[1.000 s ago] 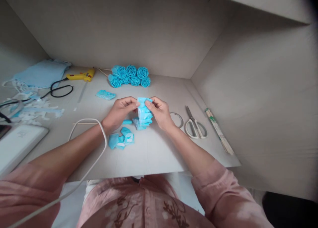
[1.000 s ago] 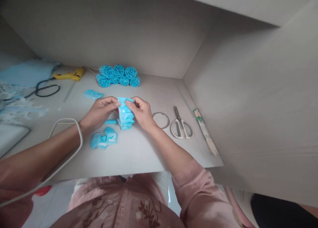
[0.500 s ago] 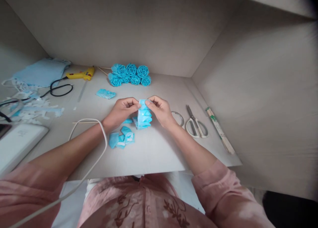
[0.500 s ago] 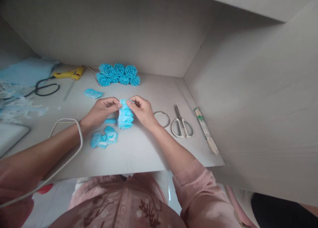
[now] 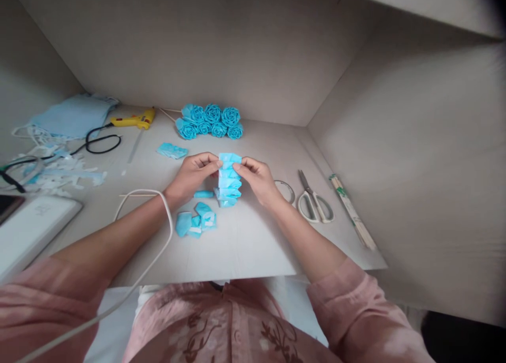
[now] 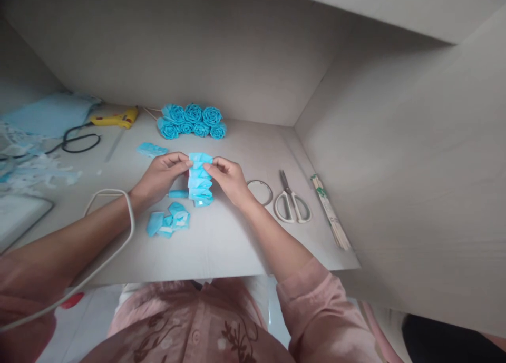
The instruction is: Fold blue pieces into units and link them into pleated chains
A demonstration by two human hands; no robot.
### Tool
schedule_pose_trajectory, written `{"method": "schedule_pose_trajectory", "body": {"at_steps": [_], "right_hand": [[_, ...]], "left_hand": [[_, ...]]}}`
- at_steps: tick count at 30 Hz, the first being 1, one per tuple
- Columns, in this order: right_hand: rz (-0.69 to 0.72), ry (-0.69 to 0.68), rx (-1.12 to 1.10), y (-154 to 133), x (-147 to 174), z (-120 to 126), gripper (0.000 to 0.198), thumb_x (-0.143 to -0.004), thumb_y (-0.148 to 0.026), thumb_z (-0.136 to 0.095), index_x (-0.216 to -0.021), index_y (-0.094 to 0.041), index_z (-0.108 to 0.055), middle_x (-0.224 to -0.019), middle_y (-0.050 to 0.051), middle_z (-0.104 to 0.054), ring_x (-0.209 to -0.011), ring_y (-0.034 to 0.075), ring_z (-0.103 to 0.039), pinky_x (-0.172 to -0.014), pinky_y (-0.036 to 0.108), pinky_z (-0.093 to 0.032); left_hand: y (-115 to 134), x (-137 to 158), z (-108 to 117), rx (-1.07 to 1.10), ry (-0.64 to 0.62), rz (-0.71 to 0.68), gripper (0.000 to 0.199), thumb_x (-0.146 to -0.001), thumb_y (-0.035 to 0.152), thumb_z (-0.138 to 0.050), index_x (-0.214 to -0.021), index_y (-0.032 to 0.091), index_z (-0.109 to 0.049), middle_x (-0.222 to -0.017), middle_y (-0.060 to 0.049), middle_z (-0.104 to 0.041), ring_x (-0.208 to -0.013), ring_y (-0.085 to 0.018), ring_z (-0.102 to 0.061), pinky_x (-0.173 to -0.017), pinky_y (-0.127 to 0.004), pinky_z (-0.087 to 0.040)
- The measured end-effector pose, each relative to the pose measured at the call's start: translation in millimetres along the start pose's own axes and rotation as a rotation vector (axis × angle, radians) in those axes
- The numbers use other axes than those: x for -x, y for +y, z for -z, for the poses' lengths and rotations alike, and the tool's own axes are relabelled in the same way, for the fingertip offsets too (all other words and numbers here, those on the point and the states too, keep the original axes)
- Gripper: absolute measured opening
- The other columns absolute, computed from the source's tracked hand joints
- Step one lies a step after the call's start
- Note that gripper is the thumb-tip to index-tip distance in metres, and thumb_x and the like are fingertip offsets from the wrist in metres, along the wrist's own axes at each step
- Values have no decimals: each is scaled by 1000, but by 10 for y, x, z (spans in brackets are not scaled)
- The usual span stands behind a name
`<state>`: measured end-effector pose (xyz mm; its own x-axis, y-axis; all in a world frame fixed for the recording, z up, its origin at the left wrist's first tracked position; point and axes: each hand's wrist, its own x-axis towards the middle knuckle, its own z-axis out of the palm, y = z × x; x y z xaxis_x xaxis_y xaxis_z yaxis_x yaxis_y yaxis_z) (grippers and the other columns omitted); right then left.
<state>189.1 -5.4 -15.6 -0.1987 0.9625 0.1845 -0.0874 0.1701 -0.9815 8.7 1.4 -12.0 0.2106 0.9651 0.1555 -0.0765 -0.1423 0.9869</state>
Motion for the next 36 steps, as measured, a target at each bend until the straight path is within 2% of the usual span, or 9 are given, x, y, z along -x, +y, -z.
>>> {"method": "schedule_pose_trajectory", "body": {"at_steps": [4, 6, 8, 11, 17, 23, 30, 33, 36], "right_hand": [[48, 142, 21, 6, -9, 2, 34, -77, -44, -69, -63, -19, -51, -60, -5, -42, -58, 9, -37, -58, 24, -32], [70, 178, 31, -2, -15, 10, 34, -77, -45, -68, -63, -19, -51, -61, -5, -44, -59, 9, -38, -59, 25, -34], [84, 190, 55, -11, -16, 10, 35, -77, -47, -68, -63, -19, -52, -61, -4, -46, -61, 10, -40, -60, 25, -36], [78, 179, 69, -15, -9, -7, 37, -76, -51, -68, -63, -20, -52, -63, -3, -47, -63, 11, -43, -62, 25, -38], [31, 56, -41, -12, 11, -36, 42, -84, -60, -55, -73, -20, -58, -73, 0, -53, -69, 13, -49, -70, 27, -44], [76, 97, 95, 19, 20, -16, 40, -79, -54, -66, -66, -19, -52, -65, -4, -43, -64, 10, -40, -63, 23, -37], [-2, -17, -78, -4, 13, -9, 47, -81, -66, -54, -86, -20, -63, -82, 3, -61, -76, 14, -55, -75, 29, -47], [9, -17, -3, -1, 18, -21, 40, -76, -59, -66, -81, -20, -63, -79, 1, -61, -74, 14, -54, -73, 27, -45], [33, 50, 75, 14, 14, -25, 34, -74, -52, -70, -71, -20, -59, -71, -1, -55, -69, 12, -48, -67, 25, -42]], "left_hand": [[-15, -10, 1, 208, -91, 37, 32, -83, 47, -63, -89, 16, -69, -75, -4, -64, -67, -14, -58, -65, -27, -46], [-8, -3, -6, 197, -110, 41, 37, -84, 50, -60, -92, 15, -69, -79, -5, -65, -69, -15, -59, -64, -27, -46], [10, 14, -18, 96, -124, 32, 35, -82, 49, -63, -86, 15, -69, -77, -4, -65, -68, -14, -58, -63, -26, -45], [42, 44, -42, -23, -105, 36, 28, -74, 43, -72, -77, 16, -66, -70, -1, -61, -63, -12, -54, -61, -24, -43], [79, 42, -63, -66, 3, -10, 28, -69, 41, -75, -68, 16, -62, -66, 2, -58, -61, -11, -50, -60, -23, -42], [52, 37, -44, -73, -49, -15, 28, -72, 41, -74, -67, 16, -62, -64, 2, -56, -61, -11, -50, -61, -23, -41], [-8, -7, 24, 49, -5, -21, 21, -75, 34, -72, -69, 17, -63, -64, 1, -57, -63, -11, -52, -65, -24, -42], [-10, -16, 32, 56, 9, -25, 21, -76, 35, -72, -69, 17, -63, -64, 1, -58, -63, -12, -53, -65, -24, -43], [-2, -13, 16, 106, -26, -12, 27, -79, 42, -68, -73, 16, -65, -68, -2, -61, -65, -13, -56, -66, -26, -45]]}}
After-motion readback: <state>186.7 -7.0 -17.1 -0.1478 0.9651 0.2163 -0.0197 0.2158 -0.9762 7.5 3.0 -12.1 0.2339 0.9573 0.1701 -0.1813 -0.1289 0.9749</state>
